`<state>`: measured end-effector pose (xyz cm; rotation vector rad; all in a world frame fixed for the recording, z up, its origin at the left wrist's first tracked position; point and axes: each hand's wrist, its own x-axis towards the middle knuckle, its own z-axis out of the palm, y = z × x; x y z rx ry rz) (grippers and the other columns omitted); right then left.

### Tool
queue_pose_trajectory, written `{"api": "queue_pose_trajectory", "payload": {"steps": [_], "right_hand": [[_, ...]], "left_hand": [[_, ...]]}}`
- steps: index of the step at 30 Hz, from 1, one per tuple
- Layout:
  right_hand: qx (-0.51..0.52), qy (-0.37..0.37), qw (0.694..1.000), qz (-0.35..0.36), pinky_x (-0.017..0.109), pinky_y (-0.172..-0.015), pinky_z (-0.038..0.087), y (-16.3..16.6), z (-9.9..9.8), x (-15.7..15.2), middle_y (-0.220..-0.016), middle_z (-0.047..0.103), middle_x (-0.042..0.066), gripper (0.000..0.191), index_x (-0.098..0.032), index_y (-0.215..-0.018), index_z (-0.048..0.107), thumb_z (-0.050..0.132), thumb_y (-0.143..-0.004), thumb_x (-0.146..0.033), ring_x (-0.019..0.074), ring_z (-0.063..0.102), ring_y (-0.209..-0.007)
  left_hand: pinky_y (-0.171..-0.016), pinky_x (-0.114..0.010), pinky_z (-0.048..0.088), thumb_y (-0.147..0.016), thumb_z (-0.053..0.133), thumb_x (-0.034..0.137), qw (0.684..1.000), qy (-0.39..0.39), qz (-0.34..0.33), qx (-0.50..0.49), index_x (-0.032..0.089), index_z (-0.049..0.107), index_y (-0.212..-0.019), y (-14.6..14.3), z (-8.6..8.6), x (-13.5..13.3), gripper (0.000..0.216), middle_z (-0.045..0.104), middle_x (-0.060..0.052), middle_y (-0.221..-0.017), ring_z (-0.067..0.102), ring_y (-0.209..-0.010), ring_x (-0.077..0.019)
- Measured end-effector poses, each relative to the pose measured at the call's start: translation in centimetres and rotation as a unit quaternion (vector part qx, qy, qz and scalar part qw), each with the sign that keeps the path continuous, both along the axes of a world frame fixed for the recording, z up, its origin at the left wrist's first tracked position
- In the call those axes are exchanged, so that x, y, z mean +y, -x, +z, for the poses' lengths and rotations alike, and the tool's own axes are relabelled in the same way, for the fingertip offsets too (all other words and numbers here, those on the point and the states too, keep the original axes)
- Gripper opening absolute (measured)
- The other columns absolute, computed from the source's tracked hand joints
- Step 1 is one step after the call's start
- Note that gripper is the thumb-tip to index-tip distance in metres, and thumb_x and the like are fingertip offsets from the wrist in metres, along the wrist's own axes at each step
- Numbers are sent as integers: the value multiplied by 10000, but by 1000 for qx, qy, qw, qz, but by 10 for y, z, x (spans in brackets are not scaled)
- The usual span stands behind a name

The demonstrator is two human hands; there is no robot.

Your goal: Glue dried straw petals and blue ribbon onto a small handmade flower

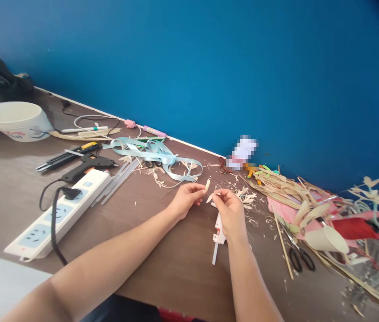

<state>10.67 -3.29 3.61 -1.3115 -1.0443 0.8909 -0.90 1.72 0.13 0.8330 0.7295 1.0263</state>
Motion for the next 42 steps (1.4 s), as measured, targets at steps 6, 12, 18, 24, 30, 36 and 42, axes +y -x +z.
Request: {"api": "queue_pose_trajectory", "payload": {"steps": [6,12,18,24,30,36,42], "right_hand": [[-165,-45,982,-83,287,-670,428,2,-9,-8,-744,598,15,116,-184,-821,582,572,-735,-261,150,544,-682],[-218,-71,970,-80,292,-678,421,0,-9,-13,-748,598,18,64,-193,-777,570,528,-759,-237,157,535,-676],[-217,-69,971,-68,292,-677,418,-1,-11,-9,-740,597,16,57,-194,-769,563,528,-755,-236,162,538,-683],[-225,-70,969,-73,291,-660,424,1,-13,-7,-731,602,14,59,-196,-753,555,520,-765,-242,160,543,-672],[-232,-68,966,-91,294,-644,430,1,-15,-6,-713,589,12,60,-195,-756,554,527,-757,-248,156,530,-650],[-224,-68,968,-86,293,-640,434,1,-16,-5,-706,588,9,58,-197,-749,547,521,-756,-248,153,530,-646],[-243,-79,961,-109,289,-628,431,4,-16,-3,-684,570,3,20,-200,-716,526,521,-728,-215,149,512,-628]], "left_hand": [[-522,-211,412,-556,732,281,1000,1,-29,7,104,651,-729,-1,1,-4,261,600,-6,-568,512,-478,-68],[-543,-223,430,-543,740,282,1000,6,-28,5,108,655,-719,-2,2,-7,262,619,-23,-606,552,-538,-96],[-558,-220,436,-553,734,263,999,4,-42,9,108,664,-736,-2,2,-8,249,632,-30,-629,556,-559,-96],[-573,-205,438,-596,709,249,998,-16,-64,12,113,675,-776,-2,1,-10,229,638,-31,-648,558,-590,-92],[-577,-211,446,-593,712,264,998,-15,-58,20,108,676,-771,-2,1,-10,239,635,-32,-639,557,-587,-97],[-574,-211,448,-582,720,274,998,-9,-57,20,117,678,-749,-3,1,-10,234,642,-34,-636,568,-591,-102],[-553,-214,446,-552,733,284,998,-1,-51,28,106,681,-729,-4,2,-10,257,647,-44,-634,561,-564,-103]]}}
